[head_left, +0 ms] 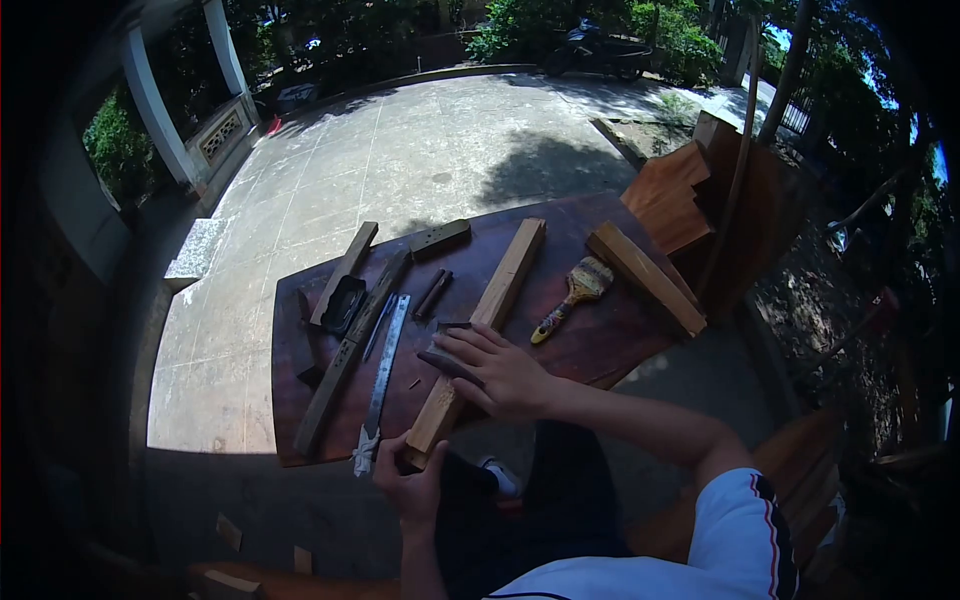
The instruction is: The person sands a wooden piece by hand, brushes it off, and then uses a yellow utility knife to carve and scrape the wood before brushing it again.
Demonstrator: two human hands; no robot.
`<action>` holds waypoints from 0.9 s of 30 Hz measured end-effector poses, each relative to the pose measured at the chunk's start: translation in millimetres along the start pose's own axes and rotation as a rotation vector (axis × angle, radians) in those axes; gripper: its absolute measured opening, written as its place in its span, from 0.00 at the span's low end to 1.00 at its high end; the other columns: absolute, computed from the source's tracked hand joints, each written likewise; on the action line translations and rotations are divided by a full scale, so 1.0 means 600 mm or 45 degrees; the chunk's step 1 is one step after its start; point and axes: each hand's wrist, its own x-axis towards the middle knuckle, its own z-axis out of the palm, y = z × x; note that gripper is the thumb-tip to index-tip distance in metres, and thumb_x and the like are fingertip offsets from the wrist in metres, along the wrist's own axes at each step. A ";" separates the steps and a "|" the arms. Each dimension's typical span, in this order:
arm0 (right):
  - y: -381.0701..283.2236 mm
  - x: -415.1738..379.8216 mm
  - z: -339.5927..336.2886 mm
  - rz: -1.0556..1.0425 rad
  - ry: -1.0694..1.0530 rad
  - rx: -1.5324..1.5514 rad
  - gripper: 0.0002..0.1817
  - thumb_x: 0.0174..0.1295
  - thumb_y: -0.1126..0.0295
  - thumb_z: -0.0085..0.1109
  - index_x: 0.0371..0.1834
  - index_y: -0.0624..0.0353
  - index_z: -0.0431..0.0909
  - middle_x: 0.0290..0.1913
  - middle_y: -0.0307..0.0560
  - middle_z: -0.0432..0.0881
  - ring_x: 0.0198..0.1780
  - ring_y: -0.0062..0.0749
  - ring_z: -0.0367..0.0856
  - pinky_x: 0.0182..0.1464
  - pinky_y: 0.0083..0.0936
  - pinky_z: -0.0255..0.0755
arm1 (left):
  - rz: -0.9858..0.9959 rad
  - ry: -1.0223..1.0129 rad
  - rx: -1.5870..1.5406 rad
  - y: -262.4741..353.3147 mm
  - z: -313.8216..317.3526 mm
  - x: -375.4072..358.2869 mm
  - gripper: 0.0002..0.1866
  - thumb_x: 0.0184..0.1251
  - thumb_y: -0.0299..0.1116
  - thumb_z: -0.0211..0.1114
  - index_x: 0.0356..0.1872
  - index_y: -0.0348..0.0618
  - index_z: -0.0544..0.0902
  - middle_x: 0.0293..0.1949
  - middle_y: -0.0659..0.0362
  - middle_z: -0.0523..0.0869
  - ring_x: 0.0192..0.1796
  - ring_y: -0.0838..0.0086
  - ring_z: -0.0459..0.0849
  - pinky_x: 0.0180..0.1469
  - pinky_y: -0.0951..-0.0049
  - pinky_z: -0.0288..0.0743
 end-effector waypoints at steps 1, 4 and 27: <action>0.028 0.003 -0.004 0.095 0.043 -0.016 0.31 0.86 0.55 0.49 0.86 0.57 0.67 0.86 0.57 0.66 0.88 0.57 0.59 0.91 0.54 0.47 | -0.087 -0.031 0.007 0.010 -0.001 -0.004 0.25 0.57 0.33 0.92 0.49 0.36 0.85 0.41 0.61 0.88 0.45 0.74 0.86 0.51 0.70 0.81; 0.083 0.012 -0.031 0.356 0.225 -0.006 0.32 0.86 0.56 0.48 0.88 0.57 0.64 0.89 0.60 0.60 0.90 0.58 0.56 0.91 0.53 0.46 | -0.097 -0.056 -0.171 0.024 0.012 -0.017 0.23 0.65 0.37 0.88 0.48 0.35 0.84 0.41 0.61 0.88 0.41 0.78 0.85 0.45 0.73 0.80; -0.122 -0.040 0.035 -0.004 0.027 0.051 0.34 0.82 0.57 0.55 0.88 0.57 0.65 0.87 0.65 0.64 0.88 0.60 0.60 0.89 0.54 0.54 | -0.254 -0.056 0.049 0.005 -0.022 -0.008 0.21 0.78 0.44 0.77 0.54 0.35 0.85 0.41 0.55 0.91 0.33 0.70 0.89 0.35 0.69 0.84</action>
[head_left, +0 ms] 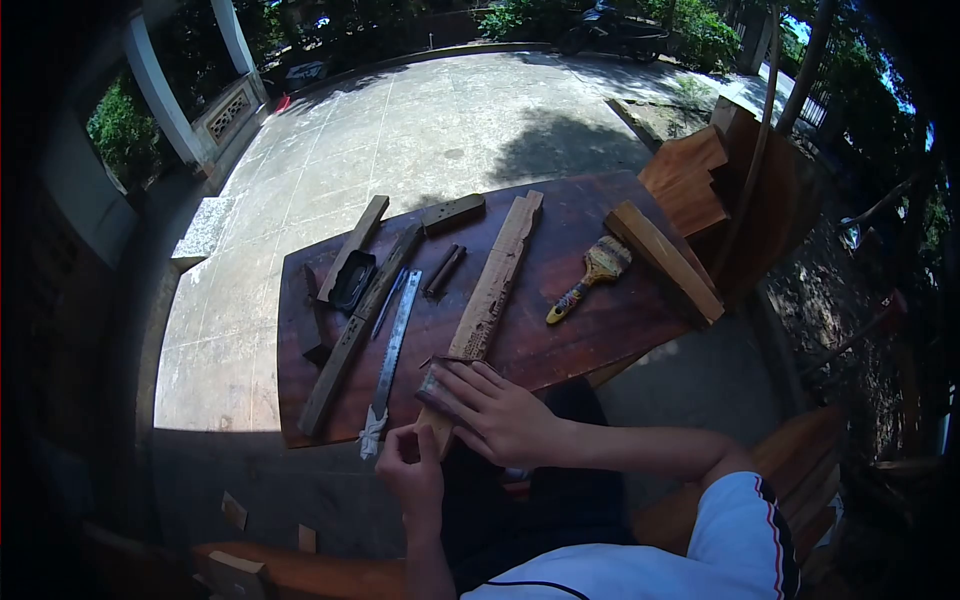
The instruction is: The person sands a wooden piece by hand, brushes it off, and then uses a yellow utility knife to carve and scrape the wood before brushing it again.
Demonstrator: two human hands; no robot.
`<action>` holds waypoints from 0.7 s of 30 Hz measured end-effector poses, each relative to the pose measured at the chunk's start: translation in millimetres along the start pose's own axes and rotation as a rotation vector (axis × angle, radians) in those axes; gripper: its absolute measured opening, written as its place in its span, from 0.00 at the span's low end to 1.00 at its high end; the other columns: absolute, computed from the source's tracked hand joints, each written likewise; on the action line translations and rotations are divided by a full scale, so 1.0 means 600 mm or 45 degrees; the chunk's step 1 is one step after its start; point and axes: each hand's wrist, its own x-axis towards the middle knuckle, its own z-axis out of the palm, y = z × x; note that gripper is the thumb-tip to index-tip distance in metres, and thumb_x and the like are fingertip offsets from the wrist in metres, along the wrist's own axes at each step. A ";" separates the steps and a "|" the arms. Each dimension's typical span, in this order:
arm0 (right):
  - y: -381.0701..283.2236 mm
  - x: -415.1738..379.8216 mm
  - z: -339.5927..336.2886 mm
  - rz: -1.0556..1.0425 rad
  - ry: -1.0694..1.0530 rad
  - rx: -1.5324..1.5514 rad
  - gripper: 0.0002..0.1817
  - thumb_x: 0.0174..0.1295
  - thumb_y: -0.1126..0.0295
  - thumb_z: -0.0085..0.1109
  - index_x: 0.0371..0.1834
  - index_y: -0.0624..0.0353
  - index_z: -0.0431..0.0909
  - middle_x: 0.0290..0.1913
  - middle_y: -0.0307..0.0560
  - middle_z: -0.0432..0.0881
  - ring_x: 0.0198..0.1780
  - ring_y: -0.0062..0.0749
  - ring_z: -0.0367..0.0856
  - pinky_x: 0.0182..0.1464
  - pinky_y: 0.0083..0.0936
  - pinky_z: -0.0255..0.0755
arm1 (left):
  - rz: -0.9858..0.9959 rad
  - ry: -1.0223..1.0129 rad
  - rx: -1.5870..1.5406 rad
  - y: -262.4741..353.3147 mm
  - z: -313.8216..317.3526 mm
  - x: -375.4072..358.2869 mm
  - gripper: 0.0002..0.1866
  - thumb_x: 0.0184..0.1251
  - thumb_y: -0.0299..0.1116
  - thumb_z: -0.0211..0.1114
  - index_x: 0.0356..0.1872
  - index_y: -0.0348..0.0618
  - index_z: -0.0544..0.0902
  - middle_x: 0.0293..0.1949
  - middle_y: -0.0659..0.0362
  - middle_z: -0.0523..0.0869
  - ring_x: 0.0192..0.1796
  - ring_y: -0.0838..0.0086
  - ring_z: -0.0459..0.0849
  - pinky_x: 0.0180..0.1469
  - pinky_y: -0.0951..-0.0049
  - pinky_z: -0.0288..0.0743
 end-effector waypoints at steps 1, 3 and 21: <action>0.010 0.003 -0.006 0.040 -0.008 0.004 0.34 0.82 0.57 0.55 0.88 0.57 0.65 0.86 0.65 0.65 0.88 0.60 0.60 0.89 0.54 0.54 | 0.208 0.098 0.178 0.014 -0.005 -0.003 0.22 0.75 0.42 0.79 0.57 0.35 0.85 0.42 0.54 0.91 0.35 0.68 0.90 0.38 0.67 0.84; 0.034 0.010 -0.027 0.122 -0.035 0.007 0.35 0.82 0.57 0.55 0.88 0.58 0.65 0.86 0.66 0.66 0.89 0.59 0.60 0.89 0.53 0.54 | 0.451 0.107 0.168 0.043 -0.012 -0.008 0.27 0.68 0.38 0.83 0.63 0.35 0.85 0.44 0.53 0.92 0.38 0.71 0.90 0.40 0.70 0.81; 0.047 0.007 -0.029 0.167 -0.003 -0.104 0.37 0.79 0.59 0.58 0.89 0.55 0.64 0.87 0.64 0.65 0.88 0.61 0.62 0.88 0.54 0.60 | 0.362 -0.015 0.018 -0.012 0.012 -0.004 0.41 0.54 0.24 0.89 0.73 0.37 0.82 0.52 0.55 0.91 0.46 0.72 0.89 0.45 0.72 0.82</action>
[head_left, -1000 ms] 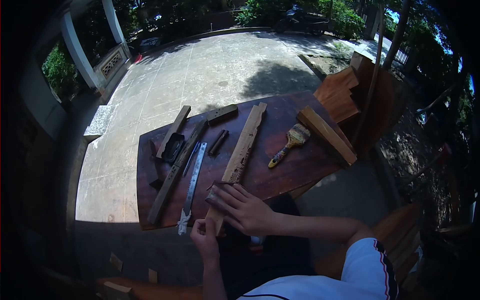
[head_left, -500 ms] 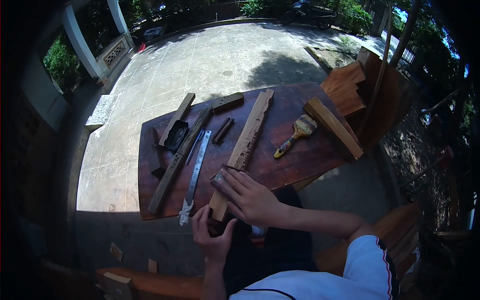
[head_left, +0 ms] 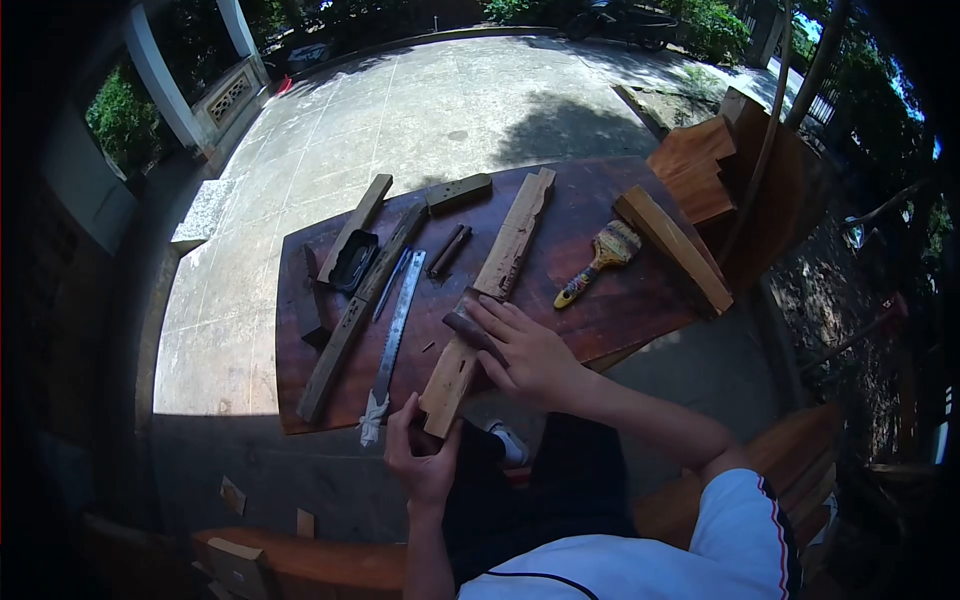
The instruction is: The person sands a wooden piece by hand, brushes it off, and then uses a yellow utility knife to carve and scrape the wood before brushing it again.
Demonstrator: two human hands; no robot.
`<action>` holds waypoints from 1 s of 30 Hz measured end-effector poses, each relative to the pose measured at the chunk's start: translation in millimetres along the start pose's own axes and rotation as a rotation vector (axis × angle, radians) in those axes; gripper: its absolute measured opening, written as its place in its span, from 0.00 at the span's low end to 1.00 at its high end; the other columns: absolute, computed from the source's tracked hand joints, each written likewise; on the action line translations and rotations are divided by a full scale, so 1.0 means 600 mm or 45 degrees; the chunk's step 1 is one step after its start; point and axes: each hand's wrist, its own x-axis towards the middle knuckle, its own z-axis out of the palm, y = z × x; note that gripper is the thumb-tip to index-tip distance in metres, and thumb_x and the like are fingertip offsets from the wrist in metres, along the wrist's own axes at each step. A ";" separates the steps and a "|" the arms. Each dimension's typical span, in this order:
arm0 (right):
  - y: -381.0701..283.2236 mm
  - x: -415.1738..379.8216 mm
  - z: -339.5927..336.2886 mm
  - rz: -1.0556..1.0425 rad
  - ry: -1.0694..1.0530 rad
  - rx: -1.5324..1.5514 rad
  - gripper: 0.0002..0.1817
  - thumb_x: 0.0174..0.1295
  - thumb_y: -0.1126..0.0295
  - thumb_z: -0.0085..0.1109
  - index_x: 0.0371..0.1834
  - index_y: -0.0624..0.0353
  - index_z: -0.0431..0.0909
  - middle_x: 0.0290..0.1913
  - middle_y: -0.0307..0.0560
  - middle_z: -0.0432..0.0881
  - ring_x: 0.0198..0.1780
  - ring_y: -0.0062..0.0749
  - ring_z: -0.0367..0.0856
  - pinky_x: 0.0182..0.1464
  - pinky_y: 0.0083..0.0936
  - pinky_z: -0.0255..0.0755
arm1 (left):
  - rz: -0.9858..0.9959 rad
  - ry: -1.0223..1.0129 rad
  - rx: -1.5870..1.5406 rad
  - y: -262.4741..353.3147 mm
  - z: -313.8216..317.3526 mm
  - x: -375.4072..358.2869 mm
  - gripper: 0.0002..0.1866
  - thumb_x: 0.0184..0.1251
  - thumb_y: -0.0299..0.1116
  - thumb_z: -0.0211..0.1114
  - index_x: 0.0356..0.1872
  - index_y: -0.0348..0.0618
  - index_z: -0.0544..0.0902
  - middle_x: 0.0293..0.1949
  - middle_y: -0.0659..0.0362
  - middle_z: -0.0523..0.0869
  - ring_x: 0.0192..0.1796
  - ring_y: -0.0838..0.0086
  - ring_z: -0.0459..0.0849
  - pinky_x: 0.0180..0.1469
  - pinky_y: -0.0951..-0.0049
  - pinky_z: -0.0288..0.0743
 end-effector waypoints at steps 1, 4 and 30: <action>0.000 0.002 0.001 0.028 0.024 -0.066 0.37 0.80 0.59 0.58 0.89 0.55 0.64 0.87 0.63 0.65 0.88 0.61 0.62 0.88 0.53 0.59 | -0.022 -0.019 0.005 0.003 -0.001 0.000 0.41 0.55 0.23 0.88 0.74 0.37 0.82 0.52 0.58 0.90 0.44 0.77 0.88 0.42 0.76 0.80; -0.055 -0.021 0.017 -0.180 -0.007 0.191 0.37 0.79 0.60 0.58 0.90 0.52 0.64 0.88 0.59 0.65 0.90 0.56 0.60 0.89 0.53 0.58 | 0.074 0.022 -0.028 -0.005 0.003 0.005 0.43 0.54 0.23 0.89 0.74 0.38 0.82 0.52 0.57 0.90 0.41 0.80 0.85 0.38 0.78 0.77; 0.263 0.152 -0.030 0.507 0.279 -0.132 0.33 0.85 0.55 0.46 0.86 0.63 0.65 0.85 0.65 0.69 0.86 0.56 0.65 0.86 0.47 0.61 | -0.084 -0.048 -0.154 -0.011 -0.020 -0.001 0.39 0.52 0.24 0.90 0.69 0.39 0.85 0.50 0.59 0.88 0.41 0.78 0.85 0.37 0.78 0.74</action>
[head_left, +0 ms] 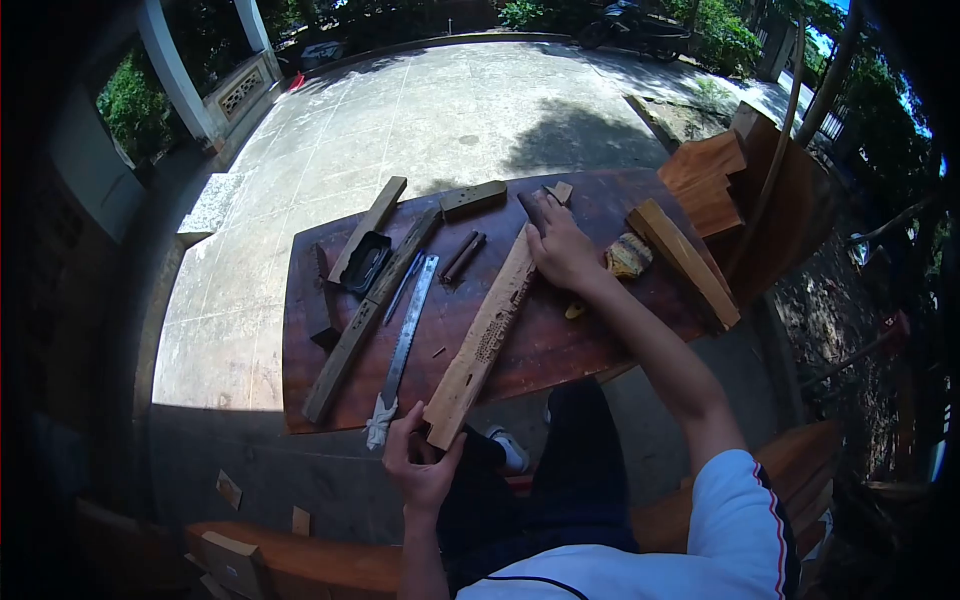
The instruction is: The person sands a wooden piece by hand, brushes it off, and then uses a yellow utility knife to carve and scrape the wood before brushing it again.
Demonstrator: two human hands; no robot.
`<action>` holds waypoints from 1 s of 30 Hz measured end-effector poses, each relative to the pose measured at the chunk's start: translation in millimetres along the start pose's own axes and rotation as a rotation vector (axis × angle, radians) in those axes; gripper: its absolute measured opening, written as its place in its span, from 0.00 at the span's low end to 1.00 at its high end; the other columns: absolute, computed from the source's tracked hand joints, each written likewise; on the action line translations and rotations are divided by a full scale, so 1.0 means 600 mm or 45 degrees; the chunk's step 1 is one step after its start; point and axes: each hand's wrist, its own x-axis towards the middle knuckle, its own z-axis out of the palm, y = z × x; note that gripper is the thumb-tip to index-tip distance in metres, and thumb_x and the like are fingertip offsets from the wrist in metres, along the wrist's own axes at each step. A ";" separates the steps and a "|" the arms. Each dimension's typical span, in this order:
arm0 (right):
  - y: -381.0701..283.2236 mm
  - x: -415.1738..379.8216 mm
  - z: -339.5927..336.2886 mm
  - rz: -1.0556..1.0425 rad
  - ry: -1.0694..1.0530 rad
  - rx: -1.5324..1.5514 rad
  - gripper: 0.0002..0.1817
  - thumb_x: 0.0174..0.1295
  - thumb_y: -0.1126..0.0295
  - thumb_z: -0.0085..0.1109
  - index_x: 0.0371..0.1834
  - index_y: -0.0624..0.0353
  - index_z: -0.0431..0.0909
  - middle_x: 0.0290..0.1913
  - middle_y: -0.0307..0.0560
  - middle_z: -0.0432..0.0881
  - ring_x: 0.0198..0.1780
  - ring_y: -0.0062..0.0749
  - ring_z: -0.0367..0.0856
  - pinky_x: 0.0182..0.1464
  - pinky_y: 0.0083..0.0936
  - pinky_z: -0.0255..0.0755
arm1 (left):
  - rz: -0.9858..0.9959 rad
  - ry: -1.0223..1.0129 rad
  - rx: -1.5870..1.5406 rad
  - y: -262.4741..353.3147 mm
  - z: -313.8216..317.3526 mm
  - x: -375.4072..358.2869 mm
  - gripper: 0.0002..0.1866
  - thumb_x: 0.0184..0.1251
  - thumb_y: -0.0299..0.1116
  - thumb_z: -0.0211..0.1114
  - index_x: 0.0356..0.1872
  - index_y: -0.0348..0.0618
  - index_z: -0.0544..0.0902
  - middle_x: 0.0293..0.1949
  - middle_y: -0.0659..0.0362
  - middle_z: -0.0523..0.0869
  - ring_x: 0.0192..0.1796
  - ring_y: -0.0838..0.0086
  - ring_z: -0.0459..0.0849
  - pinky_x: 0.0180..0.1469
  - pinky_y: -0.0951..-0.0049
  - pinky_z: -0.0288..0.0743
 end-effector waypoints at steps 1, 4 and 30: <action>-0.009 -0.017 0.014 -0.107 -0.041 -0.093 0.34 0.85 0.54 0.46 0.87 0.64 0.64 0.85 0.65 0.67 0.86 0.57 0.64 0.87 0.48 0.61 | 0.041 -0.004 -0.010 -0.006 0.002 0.003 0.39 0.52 0.23 0.89 0.70 0.38 0.85 0.50 0.60 0.87 0.40 0.81 0.84 0.36 0.81 0.73; -0.083 -0.091 -0.016 -0.281 -0.340 -0.026 0.36 0.86 0.54 0.46 0.89 0.65 0.59 0.87 0.65 0.64 0.89 0.57 0.59 0.90 0.47 0.53 | 0.183 -0.014 0.022 -0.019 0.001 0.007 0.38 0.52 0.23 0.89 0.68 0.38 0.86 0.50 0.60 0.86 0.41 0.81 0.83 0.38 0.79 0.73; -0.019 -0.047 -0.035 0.034 -0.061 0.169 0.32 0.84 0.60 0.48 0.86 0.64 0.63 0.84 0.67 0.68 0.85 0.62 0.65 0.86 0.49 0.61 | 0.056 -0.018 0.003 0.000 0.004 0.000 0.37 0.50 0.26 0.90 0.66 0.35 0.89 0.49 0.57 0.86 0.50 0.70 0.87 0.53 0.70 0.83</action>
